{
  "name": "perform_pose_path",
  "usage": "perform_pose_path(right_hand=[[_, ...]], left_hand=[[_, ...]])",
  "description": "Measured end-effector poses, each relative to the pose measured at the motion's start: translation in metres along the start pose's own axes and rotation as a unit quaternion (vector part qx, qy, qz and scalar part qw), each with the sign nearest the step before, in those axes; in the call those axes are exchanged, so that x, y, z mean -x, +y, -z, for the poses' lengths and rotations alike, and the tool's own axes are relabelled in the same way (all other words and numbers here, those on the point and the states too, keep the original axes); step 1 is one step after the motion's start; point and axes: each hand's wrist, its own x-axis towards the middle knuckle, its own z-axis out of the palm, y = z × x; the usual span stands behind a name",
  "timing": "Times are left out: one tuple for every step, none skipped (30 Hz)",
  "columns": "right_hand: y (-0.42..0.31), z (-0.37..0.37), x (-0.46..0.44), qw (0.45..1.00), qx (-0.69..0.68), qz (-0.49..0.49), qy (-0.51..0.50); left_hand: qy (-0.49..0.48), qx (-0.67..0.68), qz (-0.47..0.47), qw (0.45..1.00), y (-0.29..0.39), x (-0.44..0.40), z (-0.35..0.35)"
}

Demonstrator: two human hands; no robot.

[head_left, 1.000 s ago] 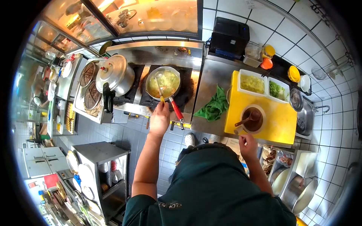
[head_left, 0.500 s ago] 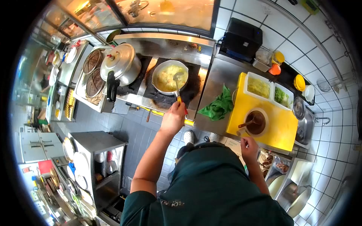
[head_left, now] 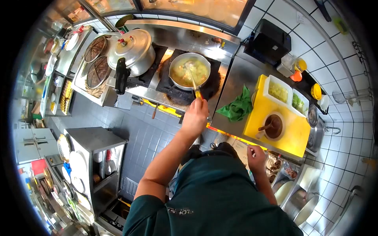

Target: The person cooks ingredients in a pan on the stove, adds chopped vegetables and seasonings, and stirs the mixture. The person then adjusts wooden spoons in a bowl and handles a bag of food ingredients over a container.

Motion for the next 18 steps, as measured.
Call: perform_pose_path(right_hand=[[-0.004,-0.01,0.006,1.0,-0.003,-0.006,-0.006],[-0.006,-0.017,0.011,1.0,-0.005,-0.011,-0.013],[-0.007,-0.025,0.014,0.999,-0.013,-0.001,-0.03],[-0.009,-0.032,0.016,0.999,-0.017,0.008,-0.049],[-0.011,-0.039,0.016,0.997,-0.021,0.018,-0.066],[-0.013,-0.043,0.016,0.996,-0.026,0.027,-0.083],[-0.011,-0.045,0.015,0.99,-0.002,-0.018,-0.137],[-0.01,-0.048,0.013,0.989,0.029,0.002,-0.144],[-0.009,-0.052,0.01,0.986,0.06,0.024,-0.152],[-0.007,-0.056,0.006,0.981,0.09,0.049,-0.162],[-0.004,-0.06,0.002,0.977,0.096,0.068,-0.178],[0.001,-0.066,-0.002,0.972,0.102,0.089,-0.194],[0.004,-0.072,-0.006,0.965,0.107,0.109,-0.211],[0.007,-0.08,-0.012,0.959,0.127,0.123,-0.221],[0.007,-0.09,-0.019,0.953,0.147,0.136,-0.23],[0.009,-0.099,-0.025,0.946,0.165,0.148,-0.238],[0.011,-0.11,-0.032,0.944,0.176,0.165,-0.226],[0.013,-0.122,-0.039,0.942,0.187,0.181,-0.214]], left_hand=[[-0.009,0.003,-0.003,1.0,-0.005,0.001,-0.011],[-0.018,0.005,-0.006,1.0,-0.011,0.002,-0.023],[-0.042,-0.009,-0.019,0.999,-0.015,-0.001,-0.026],[-0.046,0.013,-0.011,0.999,-0.016,-0.001,-0.029],[-0.048,0.035,-0.005,0.998,-0.014,0.0,-0.032],[-0.052,0.056,0.001,0.997,-0.009,-0.002,-0.028],[-0.044,0.045,-0.005,0.998,-0.007,-0.002,-0.028],[-0.034,0.033,-0.01,0.999,-0.005,-0.001,-0.027],[-0.024,0.02,-0.013,0.999,-0.002,0.0,-0.022],[-0.018,0.043,0.002,0.999,0.0,0.004,-0.015],[-0.012,0.066,0.019,0.998,0.005,0.014,-0.006],[-0.005,0.088,0.037,0.995,0.01,0.025,0.003],[0.009,0.106,0.067,0.992,0.011,0.041,0.007],[0.024,0.123,0.096,0.987,0.009,0.06,0.014],[0.038,0.14,0.124,0.982,0.007,0.081,0.019],[0.049,0.133,0.147,0.979,0.001,0.103,0.02],[0.042,0.12,0.191,0.973,-0.006,0.131,0.014],[0.023,0.102,0.242,0.965,-0.013,0.16,0.007]])
